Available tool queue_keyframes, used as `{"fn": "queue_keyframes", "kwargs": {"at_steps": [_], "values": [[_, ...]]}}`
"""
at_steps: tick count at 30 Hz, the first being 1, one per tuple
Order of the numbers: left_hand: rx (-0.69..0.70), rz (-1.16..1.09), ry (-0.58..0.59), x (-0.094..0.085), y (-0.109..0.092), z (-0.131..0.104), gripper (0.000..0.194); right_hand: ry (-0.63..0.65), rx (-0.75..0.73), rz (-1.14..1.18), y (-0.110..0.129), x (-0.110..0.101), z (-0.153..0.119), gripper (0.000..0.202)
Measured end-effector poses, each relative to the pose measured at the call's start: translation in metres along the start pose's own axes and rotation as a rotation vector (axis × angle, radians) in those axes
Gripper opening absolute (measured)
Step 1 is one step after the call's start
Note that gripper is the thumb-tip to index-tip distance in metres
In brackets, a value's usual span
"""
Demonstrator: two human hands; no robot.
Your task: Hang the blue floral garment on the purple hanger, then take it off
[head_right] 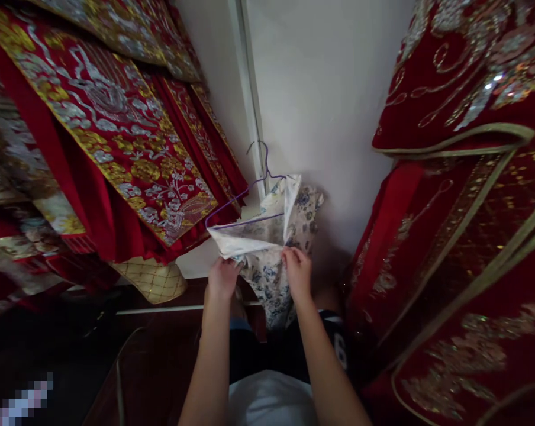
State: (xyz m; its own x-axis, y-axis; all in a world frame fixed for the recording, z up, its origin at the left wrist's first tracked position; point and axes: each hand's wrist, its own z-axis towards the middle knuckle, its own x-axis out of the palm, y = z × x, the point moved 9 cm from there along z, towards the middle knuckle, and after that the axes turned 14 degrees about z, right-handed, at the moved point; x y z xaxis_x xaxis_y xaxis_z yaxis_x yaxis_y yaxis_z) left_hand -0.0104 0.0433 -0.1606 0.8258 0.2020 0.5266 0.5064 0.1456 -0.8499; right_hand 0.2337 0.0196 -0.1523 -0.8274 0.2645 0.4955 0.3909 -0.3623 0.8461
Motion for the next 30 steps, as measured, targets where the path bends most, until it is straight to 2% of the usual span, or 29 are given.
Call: {"fn": "queue_keyframes", "kwargs": {"at_steps": [2, 3, 5, 6, 8, 10, 11, 13, 15, 17, 18, 21, 23, 25, 27, 29, 30], "values": [[0.118, 0.234, 0.031, 0.015, -0.006, -0.011, 0.016, -0.108, -0.119, -0.079, 0.012, -0.017, 0.004, 0.031], [0.181, 0.341, 0.082, 0.028, -0.011, -0.018, 0.016, -0.159, -0.19, -0.119, 0.02, -0.022, 0.004, 0.035], [0.289, 0.511, 0.258, 0.063, -0.02, -0.037, 0.017, -0.155, -0.268, -0.173, 0.032, -0.021, 0.003, 0.041], [0.338, 0.572, 0.357, 0.082, -0.024, -0.049, 0.017, -0.077, -0.248, -0.182, 0.032, -0.012, 0.004, 0.042], [0.447, 0.674, 0.533, 0.117, -0.029, -0.073, 0.02, 0.185, -0.081, -0.166, 0.019, 0.013, 0.002, 0.043], [0.512, 0.73, 0.609, 0.137, -0.032, -0.087, 0.021, 0.397, 0.137, -0.109, 0.002, 0.031, -0.006, 0.051], [0.531, 0.769, 0.61, 0.142, -0.033, -0.089, 0.021, 0.451, 0.231, -0.089, -0.004, 0.034, -0.011, 0.055], [0.544, 0.849, 0.541, 0.14, -0.035, -0.084, 0.022, 0.495, 0.364, -0.106, -0.009, 0.032, -0.018, 0.061], [0.552, 0.877, 0.402, 0.128, -0.042, -0.073, 0.023, 0.536, 0.43, -0.158, -0.006, 0.028, -0.025, 0.063], [0.551, 0.849, 0.298, 0.116, -0.048, -0.064, 0.025, 0.617, 0.487, -0.171, 0.001, 0.029, -0.035, 0.059], [0.538, 0.828, 0.286, 0.113, -0.049, -0.062, 0.025, 0.681, 0.53, -0.162, 0.004, 0.033, -0.042, 0.054], [0.418, 0.777, 0.407, 0.115, -0.037, -0.063, 0.028, 0.905, 0.633, -0.158, 0.012, 0.052, -0.064, 0.049], [0.308, 0.749, 0.547, 0.116, -0.024, -0.071, 0.033, 0.945, 0.63, -0.129, 0.02, 0.061, -0.064, 0.048], [0.223, 0.752, 0.689, 0.113, -0.011, -0.082, 0.042, 0.833, 0.619, -0.069, 0.03, 0.06, -0.05, 0.042], [0.172, 0.822, 0.828, 0.105, 0.002, -0.094, 0.048, 0.637, 0.607, 0.011, 0.044, 0.048, -0.03, 0.039], [0.171, 0.999, 0.92, 0.094, 0.013, -0.1, 0.049, 0.48, 0.561, 0.085, 0.065, 0.032, -0.013, 0.038], [0.204, 1.135, 0.936, 0.086, 0.017, -0.099, 0.048, 0.44, 0.523, 0.116, 0.079, 0.026, -0.006, 0.038]]}}
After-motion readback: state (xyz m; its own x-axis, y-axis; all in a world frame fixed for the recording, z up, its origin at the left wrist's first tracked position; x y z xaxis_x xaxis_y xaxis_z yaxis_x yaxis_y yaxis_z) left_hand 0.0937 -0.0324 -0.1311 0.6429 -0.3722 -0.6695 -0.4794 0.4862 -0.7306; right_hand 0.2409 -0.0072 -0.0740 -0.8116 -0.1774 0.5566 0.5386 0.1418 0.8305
